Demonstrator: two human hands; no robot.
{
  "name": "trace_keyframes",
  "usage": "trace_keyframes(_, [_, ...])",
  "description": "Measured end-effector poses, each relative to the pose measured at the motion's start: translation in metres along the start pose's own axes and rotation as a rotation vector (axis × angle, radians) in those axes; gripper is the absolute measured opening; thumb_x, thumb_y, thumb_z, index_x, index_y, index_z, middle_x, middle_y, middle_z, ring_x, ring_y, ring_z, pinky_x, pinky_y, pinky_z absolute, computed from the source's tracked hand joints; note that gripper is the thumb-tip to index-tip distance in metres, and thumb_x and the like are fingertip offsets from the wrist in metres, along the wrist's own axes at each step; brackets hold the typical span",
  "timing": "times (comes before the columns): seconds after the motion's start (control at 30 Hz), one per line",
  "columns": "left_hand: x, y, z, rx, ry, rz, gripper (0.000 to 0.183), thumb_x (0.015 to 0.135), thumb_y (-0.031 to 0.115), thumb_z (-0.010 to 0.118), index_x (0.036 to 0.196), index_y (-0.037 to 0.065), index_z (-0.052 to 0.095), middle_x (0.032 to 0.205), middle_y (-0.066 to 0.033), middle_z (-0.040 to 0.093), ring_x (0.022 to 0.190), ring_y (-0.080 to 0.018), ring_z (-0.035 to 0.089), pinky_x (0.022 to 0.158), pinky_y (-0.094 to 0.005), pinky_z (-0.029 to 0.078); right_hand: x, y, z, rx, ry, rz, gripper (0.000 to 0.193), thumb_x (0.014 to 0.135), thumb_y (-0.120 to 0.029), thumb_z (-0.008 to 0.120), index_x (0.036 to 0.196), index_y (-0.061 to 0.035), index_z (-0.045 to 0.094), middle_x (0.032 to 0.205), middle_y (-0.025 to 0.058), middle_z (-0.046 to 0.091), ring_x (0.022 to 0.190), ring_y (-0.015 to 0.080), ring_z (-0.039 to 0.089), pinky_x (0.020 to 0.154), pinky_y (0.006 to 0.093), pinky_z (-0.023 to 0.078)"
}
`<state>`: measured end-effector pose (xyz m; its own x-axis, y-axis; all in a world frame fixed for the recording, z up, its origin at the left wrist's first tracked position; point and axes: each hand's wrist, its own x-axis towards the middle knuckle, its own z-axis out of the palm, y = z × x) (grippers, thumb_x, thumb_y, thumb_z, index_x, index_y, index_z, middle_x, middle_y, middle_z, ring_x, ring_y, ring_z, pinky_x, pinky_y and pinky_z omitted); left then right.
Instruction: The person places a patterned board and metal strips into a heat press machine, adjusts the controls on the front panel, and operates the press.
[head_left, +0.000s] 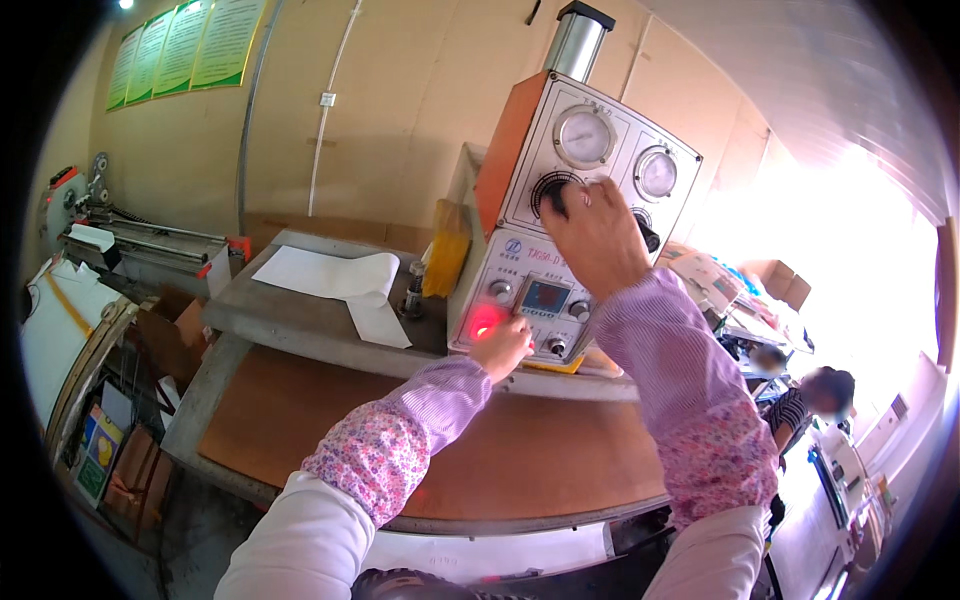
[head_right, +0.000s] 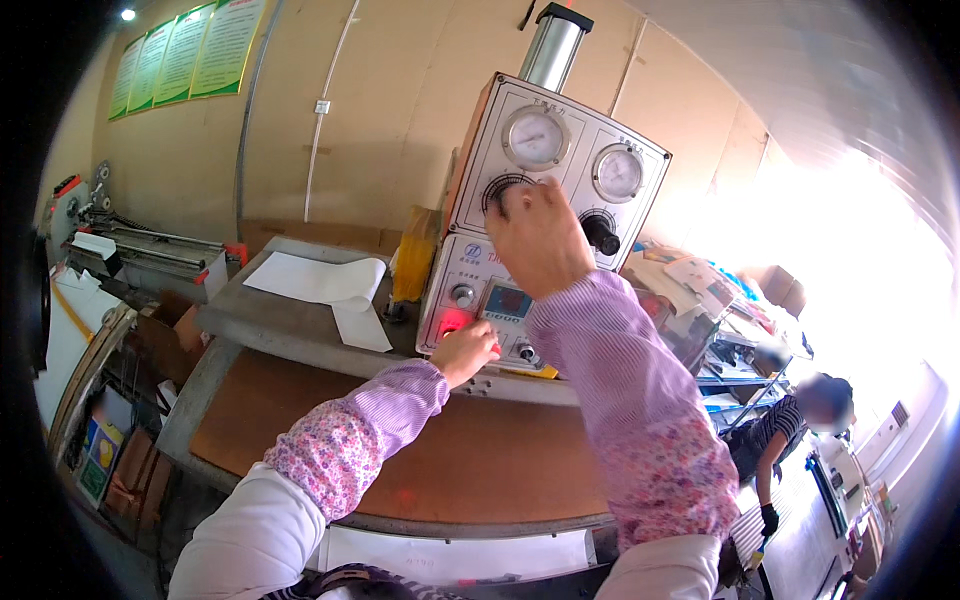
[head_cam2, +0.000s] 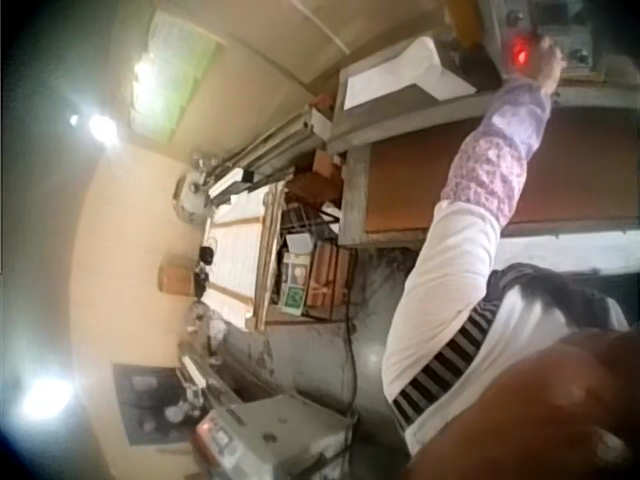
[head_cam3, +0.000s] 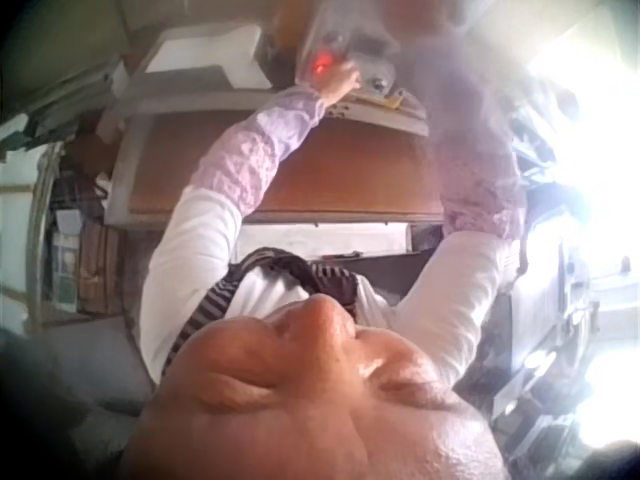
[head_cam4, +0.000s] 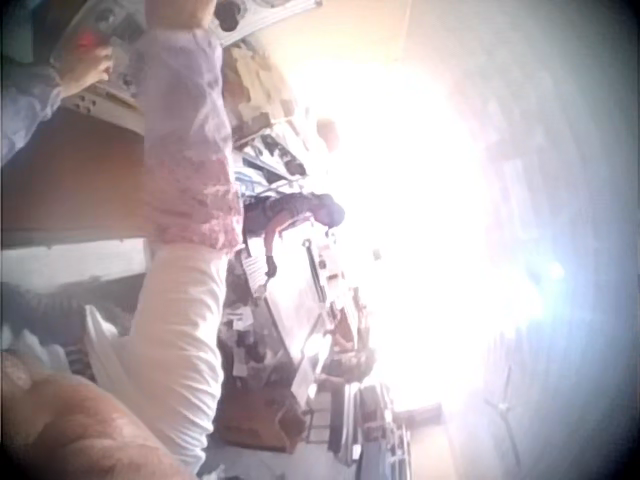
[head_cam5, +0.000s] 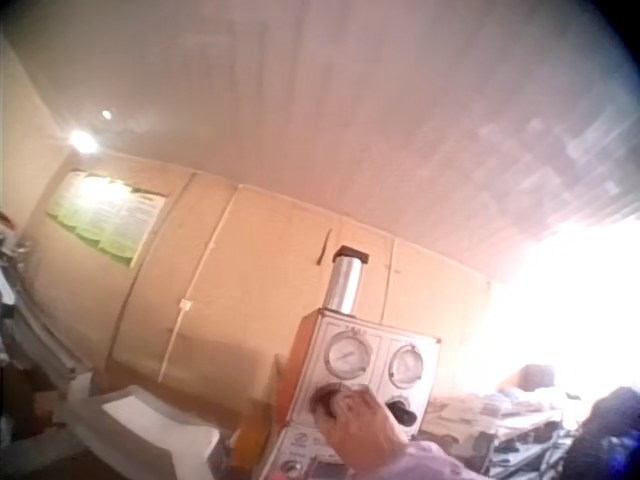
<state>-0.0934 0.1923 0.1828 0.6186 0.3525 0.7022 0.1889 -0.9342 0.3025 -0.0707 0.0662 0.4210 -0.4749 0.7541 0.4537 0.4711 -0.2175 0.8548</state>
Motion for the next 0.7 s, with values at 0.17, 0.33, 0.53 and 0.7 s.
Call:
trace_keyframes(0.17, [0.001, -0.002, 0.002, 0.062, -0.011, 0.0, 0.022, 0.079, 0.017, 0.067, 0.091, -0.001, 0.061, 0.095, -0.0078, 0.058, 0.084, -0.0236, 0.062, 0.074, -0.0341, 0.052, -0.003, -0.007, -0.011, 0.255, -0.01, 0.31, 0.047, 0.081, -0.029, 0.063, 0.119, -0.0047, 0.049, 0.106, 0.0166, 0.056, 0.105, 0.027, 0.053, 0.088, 0.0365, 0.044])
trace_keyframes(0.33, [0.001, -0.005, 0.005, 0.11, 0.001, 0.051, 0.023, 0.08, 0.018, 0.066, 0.094, 0.0, 0.062, 0.095, -0.0074, 0.058, 0.083, -0.0235, 0.062, 0.072, -0.0343, 0.052, 0.005, -0.004, -0.006, 0.314, -0.244, 0.312, 0.04, 0.08, -0.027, 0.064, 0.111, -0.0035, 0.052, 0.11, 0.017, 0.056, 0.109, 0.0249, 0.052, 0.095, 0.0407, 0.041])
trace_keyframes(0.53, [-0.002, -0.008, -0.007, 0.143, -0.027, 0.07, 0.03, 0.08, 0.021, 0.065, 0.101, 0.001, 0.062, 0.097, -0.0066, 0.058, 0.084, -0.0235, 0.061, 0.073, -0.0332, 0.052, -0.039, -0.006, 0.023, 0.681, 0.502, 0.423, 0.05, 0.071, -0.011, 0.066, 0.119, -0.0083, 0.054, 0.12, 0.0085, 0.054, 0.108, 0.026, 0.049, 0.101, 0.0467, 0.033])
trace_keyframes(0.7, [0.001, 0.002, -0.015, 0.125, -0.037, 0.131, 0.033, 0.079, 0.018, 0.067, 0.105, -0.001, 0.062, 0.099, -0.0095, 0.058, 0.086, -0.0252, 0.061, 0.074, -0.033, 0.052, -0.135, -0.013, 0.205, 0.831, 0.618, 1.305, 0.033, 0.087, -0.013, 0.053, 0.119, -0.0024, 0.05, 0.109, 0.0192, 0.057, 0.1, 0.0357, 0.055, 0.088, 0.041, 0.043])
